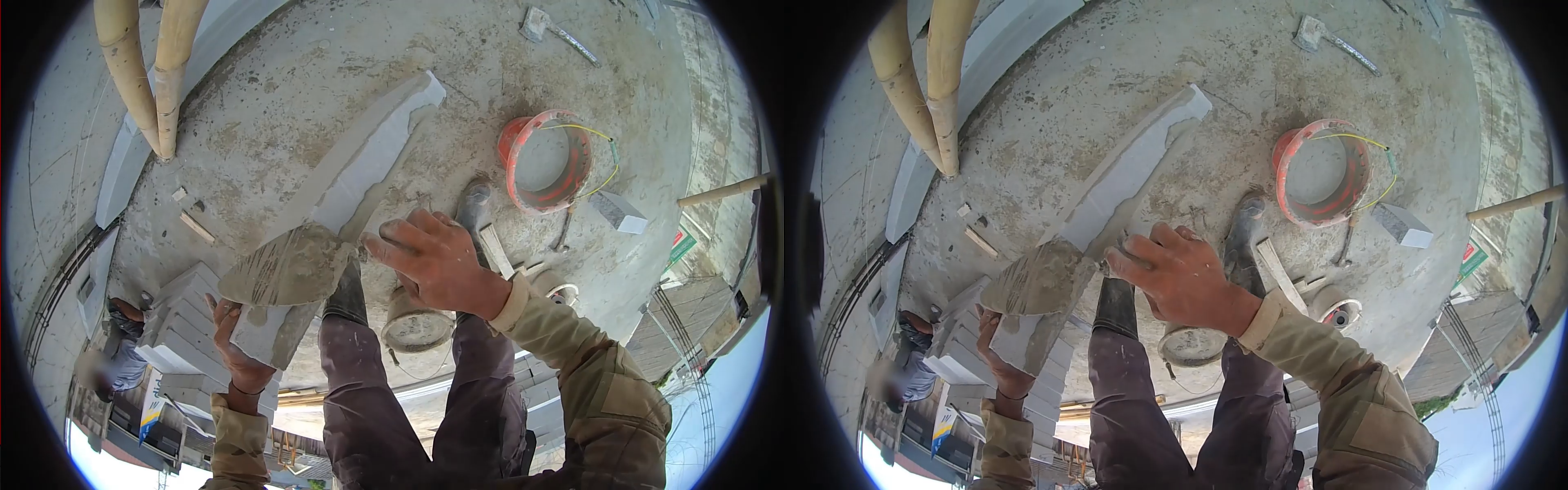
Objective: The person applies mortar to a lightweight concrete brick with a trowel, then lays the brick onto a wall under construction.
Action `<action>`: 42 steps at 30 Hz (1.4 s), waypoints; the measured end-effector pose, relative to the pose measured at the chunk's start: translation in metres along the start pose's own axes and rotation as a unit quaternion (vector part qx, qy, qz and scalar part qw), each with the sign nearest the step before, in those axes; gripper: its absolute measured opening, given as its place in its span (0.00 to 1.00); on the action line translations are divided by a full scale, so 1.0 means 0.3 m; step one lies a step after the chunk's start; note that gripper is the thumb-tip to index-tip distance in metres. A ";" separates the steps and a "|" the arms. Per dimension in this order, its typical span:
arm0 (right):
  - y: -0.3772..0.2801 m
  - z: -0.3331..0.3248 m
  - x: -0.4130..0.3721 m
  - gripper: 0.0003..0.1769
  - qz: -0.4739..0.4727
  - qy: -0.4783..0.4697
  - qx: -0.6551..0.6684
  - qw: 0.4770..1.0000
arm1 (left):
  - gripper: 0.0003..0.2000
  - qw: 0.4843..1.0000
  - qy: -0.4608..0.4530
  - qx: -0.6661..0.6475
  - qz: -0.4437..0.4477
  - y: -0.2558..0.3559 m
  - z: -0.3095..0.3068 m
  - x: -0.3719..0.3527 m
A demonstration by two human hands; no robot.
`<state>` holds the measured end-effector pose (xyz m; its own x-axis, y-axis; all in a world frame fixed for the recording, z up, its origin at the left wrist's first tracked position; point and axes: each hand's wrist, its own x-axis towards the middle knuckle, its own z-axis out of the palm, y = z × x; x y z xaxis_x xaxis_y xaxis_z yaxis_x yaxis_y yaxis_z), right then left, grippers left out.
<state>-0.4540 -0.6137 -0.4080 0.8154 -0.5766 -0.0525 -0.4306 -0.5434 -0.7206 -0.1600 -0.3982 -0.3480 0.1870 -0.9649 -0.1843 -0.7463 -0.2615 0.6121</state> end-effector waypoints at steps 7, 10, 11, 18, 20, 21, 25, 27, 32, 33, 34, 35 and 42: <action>0.034 -0.020 -0.242 0.33 0.092 0.131 0.241 0.957 | 0.43 0.999 -0.017 0.029 0.022 0.005 -0.008 0.015; 0.053 -0.062 -0.340 0.26 0.224 0.021 0.387 0.894 | 0.43 0.999 -0.031 0.020 0.028 0.038 -0.023 0.022; 0.042 -0.044 -0.358 0.26 0.223 0.024 0.390 0.893 | 0.43 0.999 -0.031 0.024 0.023 0.043 -0.021 0.022; 0.106 0.106 -0.443 0.19 0.454 0.158 0.695 0.534 | 0.47 0.999 -0.031 0.040 0.007 0.051 -0.017 0.022; 0.086 0.128 -0.432 0.20 0.456 0.154 0.698 0.531 | 0.46 0.999 -0.020 0.020 -0.039 0.062 -0.010 -0.004; 0.066 0.142 -0.420 0.20 0.449 0.142 0.690 0.549 | 0.44 0.996 -0.007 -0.003 -0.085 0.073 -0.001 -0.011; 0.050 0.241 -0.385 0.22 0.428 0.109 0.655 0.613 | 0.45 0.993 -0.019 0.018 -0.117 0.123 -0.002 -0.005; 0.063 0.265 -0.337 0.23 0.426 0.113 0.606 0.662 | 0.45 0.994 -0.017 0.032 -0.107 0.130 0.003 -0.007; 0.322 0.290 -0.199 0.31 0.415 0.152 0.517 0.733 | 0.49 0.995 0.009 0.032 -0.093 0.112 0.012 -0.031; 0.386 0.293 -0.182 0.33 0.421 0.163 0.523 0.723 | 0.49 0.994 0.015 0.034 -0.101 0.106 0.011 -0.033; 0.441 0.269 -0.159 0.33 0.431 0.159 0.562 0.687 | 0.49 0.994 0.014 0.034 -0.098 0.104 0.007 -0.031; 0.513 0.281 -0.142 0.33 0.432 0.161 0.562 0.687 | 0.49 0.994 0.010 0.033 -0.107 0.101 -0.001 -0.030; 0.675 0.241 -0.294 0.25 0.463 0.012 0.369 0.805 | 0.51 0.984 0.025 0.004 -0.178 0.009 -0.045 -0.058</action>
<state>-0.5853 -0.6288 -0.5993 0.2641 -0.5427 -0.7973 -0.4950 0.6332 -0.5950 -0.1565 -0.3823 -0.3327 0.4692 -0.8116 -0.3481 -0.6319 -0.5839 0.5097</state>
